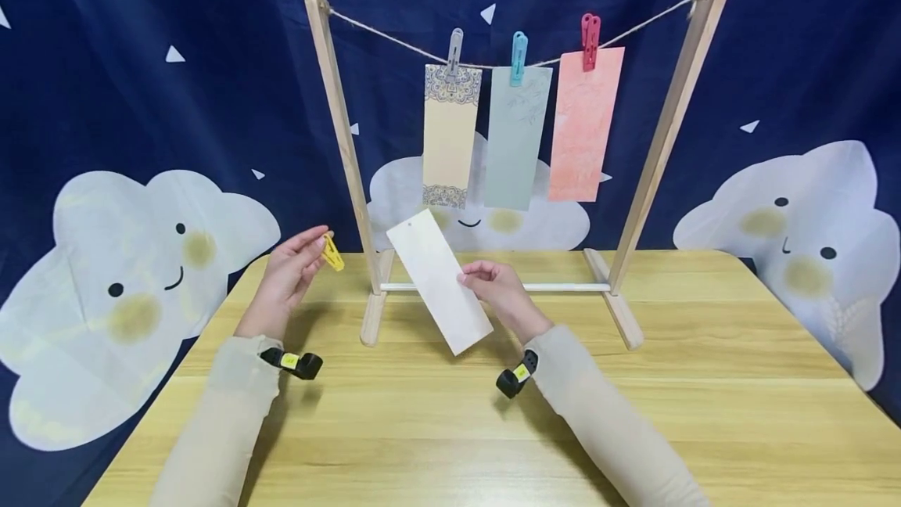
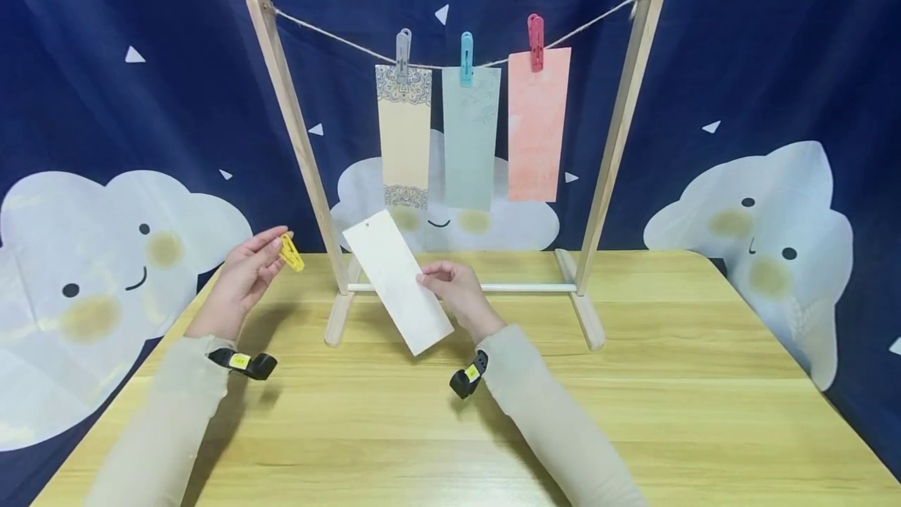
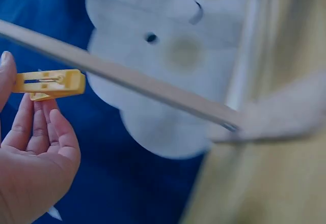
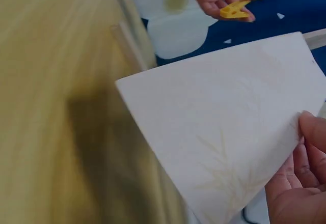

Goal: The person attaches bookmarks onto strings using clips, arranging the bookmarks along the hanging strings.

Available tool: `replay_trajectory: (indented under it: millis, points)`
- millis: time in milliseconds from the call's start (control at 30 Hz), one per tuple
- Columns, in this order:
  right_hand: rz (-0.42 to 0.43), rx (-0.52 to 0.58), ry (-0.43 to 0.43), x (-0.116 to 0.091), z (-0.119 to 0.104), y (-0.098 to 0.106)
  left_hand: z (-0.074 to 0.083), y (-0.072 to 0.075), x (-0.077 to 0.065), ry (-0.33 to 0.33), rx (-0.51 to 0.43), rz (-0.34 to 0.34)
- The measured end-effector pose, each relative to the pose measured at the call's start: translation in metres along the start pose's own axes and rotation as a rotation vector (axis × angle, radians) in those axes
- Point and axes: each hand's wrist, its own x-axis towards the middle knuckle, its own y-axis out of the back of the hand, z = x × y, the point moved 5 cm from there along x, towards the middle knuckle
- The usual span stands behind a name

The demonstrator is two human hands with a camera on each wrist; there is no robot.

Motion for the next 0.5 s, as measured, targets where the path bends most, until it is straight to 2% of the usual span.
replay_trajectory:
  millis: [233, 400, 500]
  points:
    - [0.006, 0.085, 0.098, 0.009, -0.041, -0.005, 0.049, -0.046, 0.005, -0.101, 0.163, -0.036]
    - [0.004, 0.113, 0.14, 0.015, -0.067, -0.011, 0.081, -0.075, 0.011, -0.157, 0.284, 0.008]
    - [0.033, 0.115, 0.168, 0.018, -0.08, -0.014, 0.097, -0.088, 0.014, -0.183, 0.365, 0.022]
